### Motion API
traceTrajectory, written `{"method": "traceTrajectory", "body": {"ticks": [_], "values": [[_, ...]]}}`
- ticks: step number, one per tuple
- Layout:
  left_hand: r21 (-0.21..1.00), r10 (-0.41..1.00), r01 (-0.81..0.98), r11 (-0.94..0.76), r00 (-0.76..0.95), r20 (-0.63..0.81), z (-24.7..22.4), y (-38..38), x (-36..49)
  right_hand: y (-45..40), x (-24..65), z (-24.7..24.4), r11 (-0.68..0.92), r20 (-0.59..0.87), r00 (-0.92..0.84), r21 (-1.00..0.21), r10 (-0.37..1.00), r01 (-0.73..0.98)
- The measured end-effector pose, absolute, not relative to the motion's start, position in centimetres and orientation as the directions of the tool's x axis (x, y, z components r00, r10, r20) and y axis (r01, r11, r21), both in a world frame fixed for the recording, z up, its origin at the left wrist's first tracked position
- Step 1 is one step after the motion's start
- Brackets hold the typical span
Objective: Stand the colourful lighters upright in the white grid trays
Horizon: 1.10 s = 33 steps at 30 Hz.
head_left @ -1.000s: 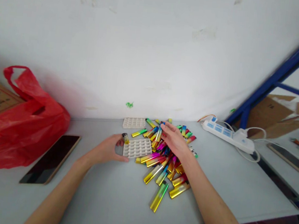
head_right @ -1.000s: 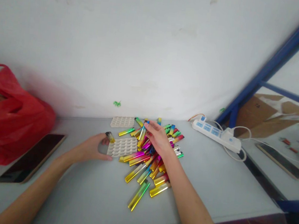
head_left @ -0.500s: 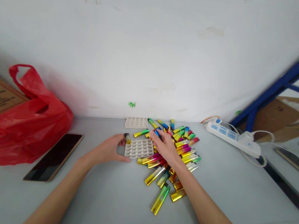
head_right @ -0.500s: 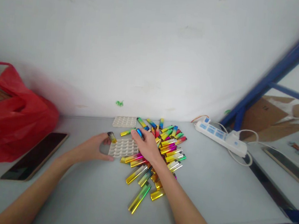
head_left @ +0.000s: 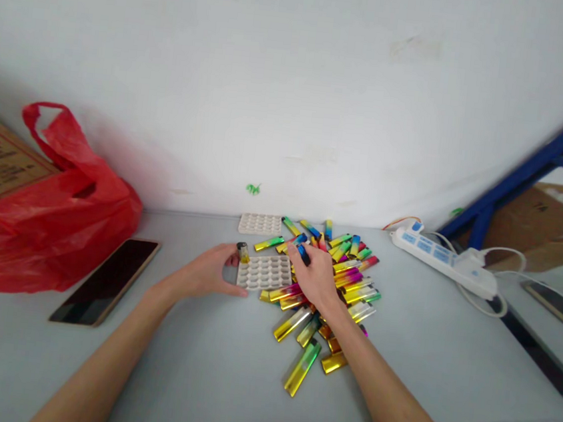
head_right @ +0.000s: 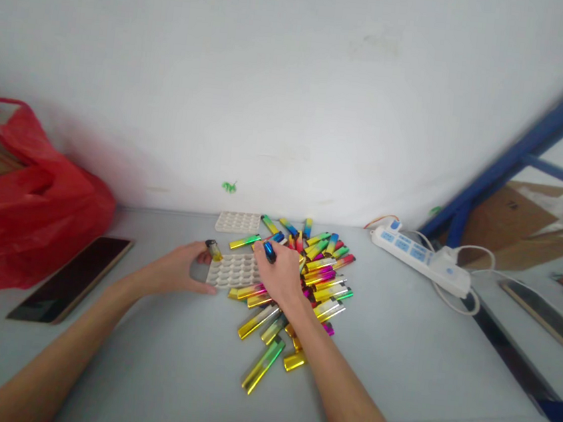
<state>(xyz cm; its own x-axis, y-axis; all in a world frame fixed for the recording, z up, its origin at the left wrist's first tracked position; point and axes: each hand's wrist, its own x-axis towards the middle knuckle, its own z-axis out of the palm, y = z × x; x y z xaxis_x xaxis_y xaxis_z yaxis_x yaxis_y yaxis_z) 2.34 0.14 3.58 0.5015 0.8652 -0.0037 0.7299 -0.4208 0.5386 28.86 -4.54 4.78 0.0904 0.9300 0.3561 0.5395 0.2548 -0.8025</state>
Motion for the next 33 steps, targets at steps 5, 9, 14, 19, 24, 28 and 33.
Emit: {"method": "traceTrajectory", "body": {"ticks": [5,9,14,19,24,28,33], "values": [[0.534,0.865,0.73,-0.427,0.501,0.007,3.4,0.2,2.3,-4.7,28.9,4.6,0.29,0.381,0.046,-0.772,0.924,0.565],[0.532,0.863,0.728,-0.432,0.504,0.011,3.6,0.2,2.4,-4.6,28.8,4.4,0.278,0.375,0.046,-0.759,0.926,0.589],[0.535,0.86,0.726,-0.433,0.51,0.004,3.7,0.0,2.4,-4.5,29.0,4.1,0.319,0.36,-0.051,-0.742,0.932,0.59],[0.531,0.861,0.73,-0.43,0.508,-0.001,3.6,0.0,2.3,-4.8,28.7,4.4,0.494,0.429,-0.25,-0.689,0.868,0.53],[0.536,0.858,0.721,-0.44,0.514,0.013,3.4,-0.2,2.3,-5.2,27.3,4.8,0.517,0.441,-0.277,-0.654,0.853,0.552],[0.541,0.86,0.717,-0.439,0.511,0.02,3.6,-0.4,2.4,-4.7,26.2,4.4,0.532,0.446,-0.293,-0.656,0.845,0.535],[0.568,0.843,0.69,-0.448,0.538,0.012,4.0,-0.6,2.6,-3.7,25.1,3.3,0.546,0.365,-0.406,-0.548,0.838,0.634]]}}
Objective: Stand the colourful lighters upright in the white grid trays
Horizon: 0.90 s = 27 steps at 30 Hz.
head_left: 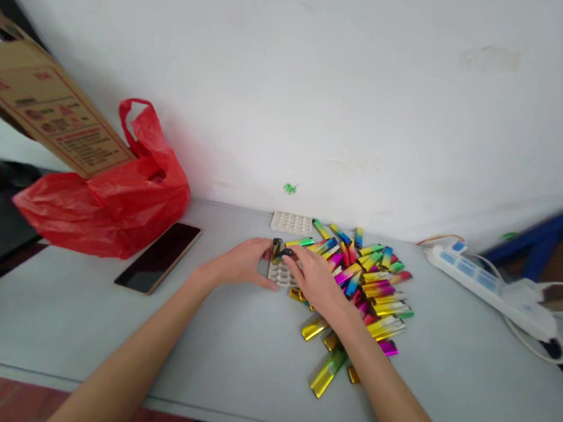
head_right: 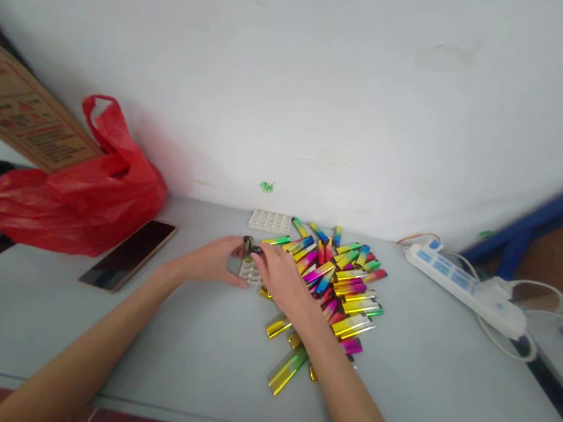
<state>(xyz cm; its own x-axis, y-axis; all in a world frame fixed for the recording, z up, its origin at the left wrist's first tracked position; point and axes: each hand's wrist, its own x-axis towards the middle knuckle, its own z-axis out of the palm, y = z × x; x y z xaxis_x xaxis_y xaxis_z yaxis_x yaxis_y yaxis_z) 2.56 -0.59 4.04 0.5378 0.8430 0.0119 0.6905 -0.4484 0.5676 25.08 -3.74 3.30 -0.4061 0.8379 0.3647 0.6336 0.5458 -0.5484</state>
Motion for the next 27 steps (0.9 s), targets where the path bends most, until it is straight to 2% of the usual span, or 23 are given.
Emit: {"method": "traceTrajectory", "body": {"ticks": [5,7,9,11,15,20,25,27], "values": [[0.576,0.821,0.659,-0.484,0.57,0.036,3.9,-0.5,2.5,-3.7,24.0,3.8,0.571,0.312,-0.488,-0.296,0.815,0.766],[0.57,0.82,0.661,-0.487,0.572,0.037,3.8,-0.4,2.5,-4.0,23.7,4.2,0.525,0.32,-0.45,-0.206,0.833,0.826],[0.559,0.834,0.681,-0.474,0.551,0.036,3.7,-0.3,2.5,-4.3,23.7,4.6,0.462,0.312,-0.395,-0.178,0.864,0.869],[0.548,0.844,0.696,-0.464,0.535,0.035,3.6,-0.3,2.5,-4.6,24.4,4.8,0.464,0.301,-0.393,-0.216,0.869,0.859],[0.533,0.849,0.716,-0.451,0.528,0.008,3.7,-0.3,2.5,-5.0,27.9,5.6,0.534,0.311,-0.44,-0.378,0.842,0.756],[0.535,0.855,0.727,-0.431,0.518,-0.014,3.8,-0.3,2.6,-7.9,32.8,7.1,0.576,0.19,-0.564,-0.486,0.804,0.657],[0.52,0.858,0.75,-0.408,0.51,-0.062,4.0,-0.1,2.6,-15.3,35.3,6.9,0.542,0.308,-0.45,-0.56,0.838,0.626],[0.513,0.864,0.76,-0.398,0.499,-0.068,4.0,-0.1,2.7,-18.6,35.6,6.0,0.544,0.359,-0.409,-0.546,0.839,0.637]]}}
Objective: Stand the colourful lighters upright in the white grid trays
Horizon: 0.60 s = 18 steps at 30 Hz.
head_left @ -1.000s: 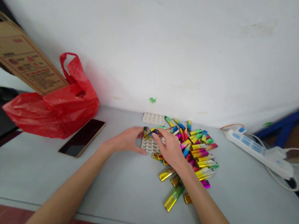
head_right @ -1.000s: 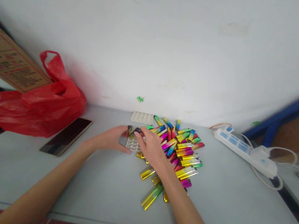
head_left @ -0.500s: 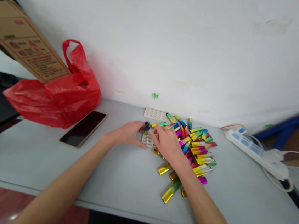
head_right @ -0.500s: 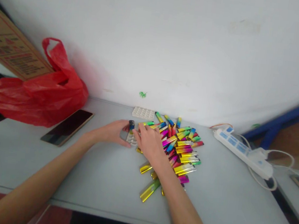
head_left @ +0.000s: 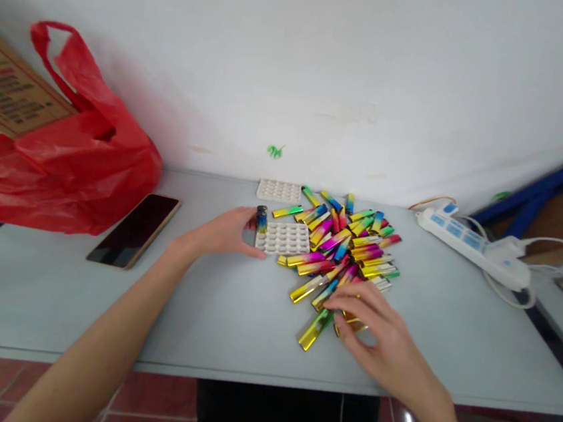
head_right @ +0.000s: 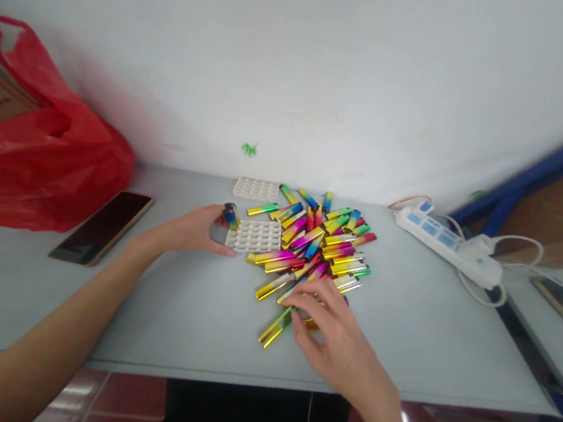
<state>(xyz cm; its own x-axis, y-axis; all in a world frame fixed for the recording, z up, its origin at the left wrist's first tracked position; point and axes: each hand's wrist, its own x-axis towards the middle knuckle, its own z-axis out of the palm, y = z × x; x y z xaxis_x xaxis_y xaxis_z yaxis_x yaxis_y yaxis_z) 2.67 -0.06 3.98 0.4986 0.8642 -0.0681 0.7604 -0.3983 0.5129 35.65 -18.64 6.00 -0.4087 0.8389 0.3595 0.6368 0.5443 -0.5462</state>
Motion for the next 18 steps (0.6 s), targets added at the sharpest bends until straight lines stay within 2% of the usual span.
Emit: {"method": "traceTrajectory", "body": {"ticks": [5,11,14,18], "values": [[0.478,0.875,0.789,-0.386,0.477,-0.082,4.0,-0.1,2.8,-22.7,35.2,3.2,0.497,0.32,-0.395,-0.362,0.861,0.789],[0.477,0.869,0.784,-0.398,0.488,-0.077,4.1,0.0,2.8,-20.9,33.9,2.7,0.531,0.332,-0.447,-0.233,0.831,0.815],[0.49,0.868,0.776,-0.397,0.49,-0.073,4.1,-0.1,2.8,-20.0,33.7,3.3,0.587,0.379,-0.475,-0.279,0.795,0.76],[0.502,0.864,0.762,-0.41,0.501,-0.055,3.9,-0.1,2.8,-17.9,34.1,4.9,0.565,0.458,-0.354,-0.499,0.816,0.657]]}}
